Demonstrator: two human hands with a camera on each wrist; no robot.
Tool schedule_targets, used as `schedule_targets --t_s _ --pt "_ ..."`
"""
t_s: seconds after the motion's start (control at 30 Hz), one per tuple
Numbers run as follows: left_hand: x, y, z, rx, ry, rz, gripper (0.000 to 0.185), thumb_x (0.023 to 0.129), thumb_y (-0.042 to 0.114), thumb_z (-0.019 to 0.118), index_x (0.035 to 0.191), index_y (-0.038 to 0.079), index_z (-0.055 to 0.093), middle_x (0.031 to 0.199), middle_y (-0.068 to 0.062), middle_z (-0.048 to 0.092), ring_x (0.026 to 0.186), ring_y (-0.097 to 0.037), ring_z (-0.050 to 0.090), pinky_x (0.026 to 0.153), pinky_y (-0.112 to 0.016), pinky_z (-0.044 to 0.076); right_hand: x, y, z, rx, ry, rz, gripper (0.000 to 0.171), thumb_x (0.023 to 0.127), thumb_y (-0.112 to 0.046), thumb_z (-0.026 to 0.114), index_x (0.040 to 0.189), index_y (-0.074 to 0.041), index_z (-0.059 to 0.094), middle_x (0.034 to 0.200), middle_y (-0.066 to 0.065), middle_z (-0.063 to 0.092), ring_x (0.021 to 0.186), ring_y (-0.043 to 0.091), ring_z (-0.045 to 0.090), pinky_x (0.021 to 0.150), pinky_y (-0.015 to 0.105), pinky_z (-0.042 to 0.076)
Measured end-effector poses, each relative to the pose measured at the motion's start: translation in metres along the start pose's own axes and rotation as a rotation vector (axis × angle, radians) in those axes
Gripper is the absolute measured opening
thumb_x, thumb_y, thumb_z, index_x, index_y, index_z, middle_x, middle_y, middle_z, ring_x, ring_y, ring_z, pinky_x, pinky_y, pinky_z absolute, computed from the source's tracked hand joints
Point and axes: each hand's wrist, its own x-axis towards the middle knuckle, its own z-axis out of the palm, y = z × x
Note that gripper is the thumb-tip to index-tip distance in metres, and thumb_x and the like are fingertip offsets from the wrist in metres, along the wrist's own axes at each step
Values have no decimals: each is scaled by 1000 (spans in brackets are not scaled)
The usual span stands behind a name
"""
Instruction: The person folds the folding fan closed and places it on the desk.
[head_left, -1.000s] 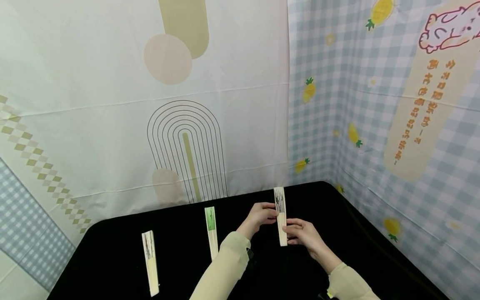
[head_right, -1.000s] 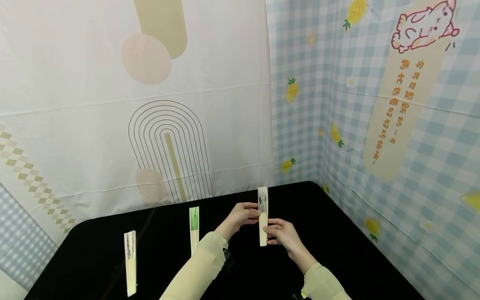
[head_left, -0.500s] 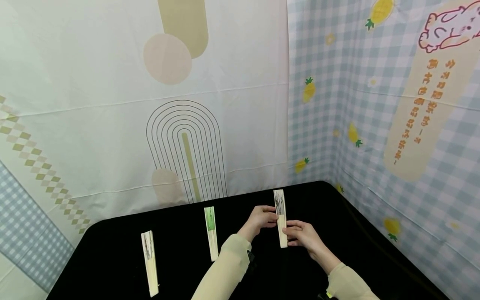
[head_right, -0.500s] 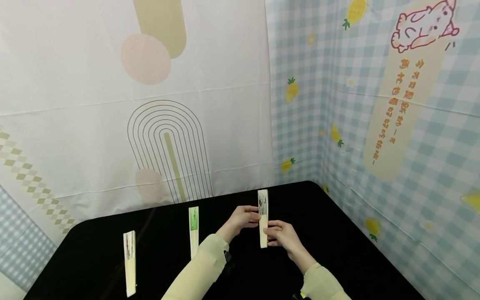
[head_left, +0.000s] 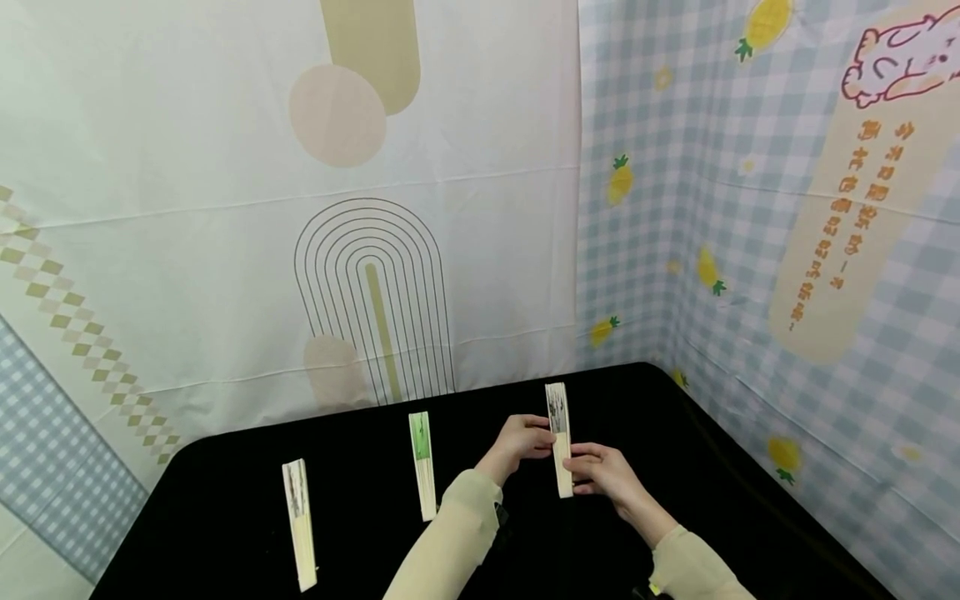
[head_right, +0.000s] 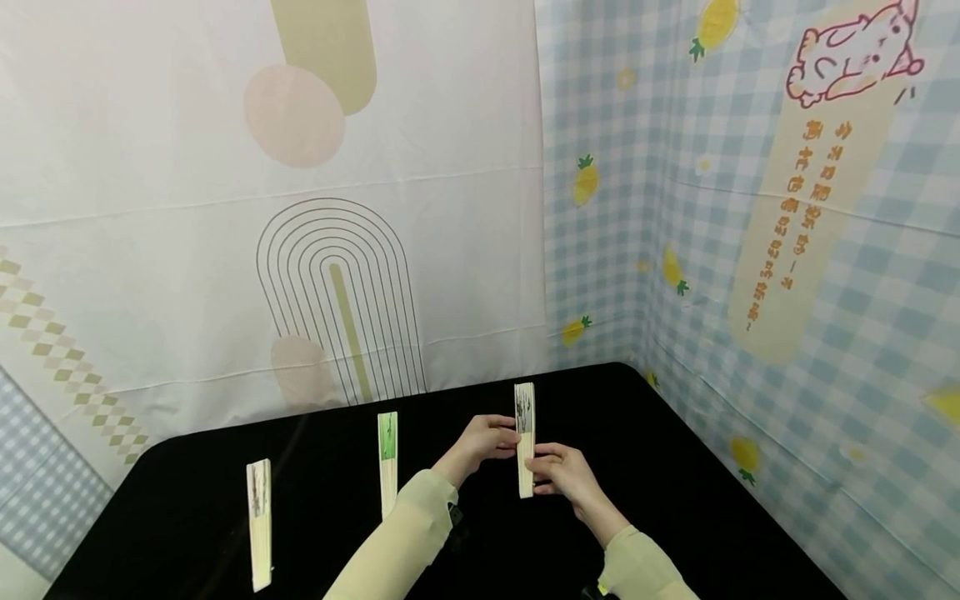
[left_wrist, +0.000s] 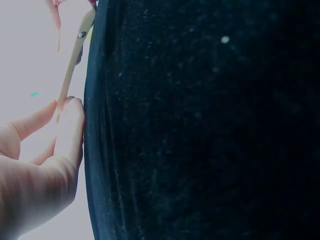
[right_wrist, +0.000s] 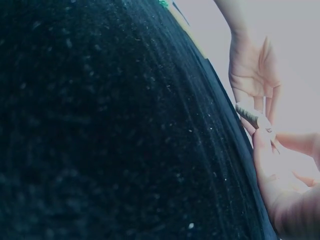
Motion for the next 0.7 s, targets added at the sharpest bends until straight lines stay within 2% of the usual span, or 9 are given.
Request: schedule_targets --t_s 0.23,0.47,0.7 --pt "-4 -3 1 22 4 -12 34 90 -2 70 123 -7 65 94 -15 71 83 -24 71 75 -39 62 -2 3 -1 -37 -3 9 49 95 -13 70 133 13 54 104 15 73 82 22 71 69 34 61" --pt "-5 -8 2 53 14 -15 32 91 -1 70 123 -6 65 91 -14 70 80 -22 70 75 -38 62 -1 5 0 -56 -17 19 49 95 -16 70 132 13 56 98 12 73 78 24 71 68 35 61" --pt "-8 -8 3 72 22 -14 31 90 -3 70 121 -8 65 90 -15 69 81 -23 71 75 -38 62 0 7 1 -87 -6 56 45 95 -14 71 128 13 59 93 11 70 77 21 69 68 35 62"
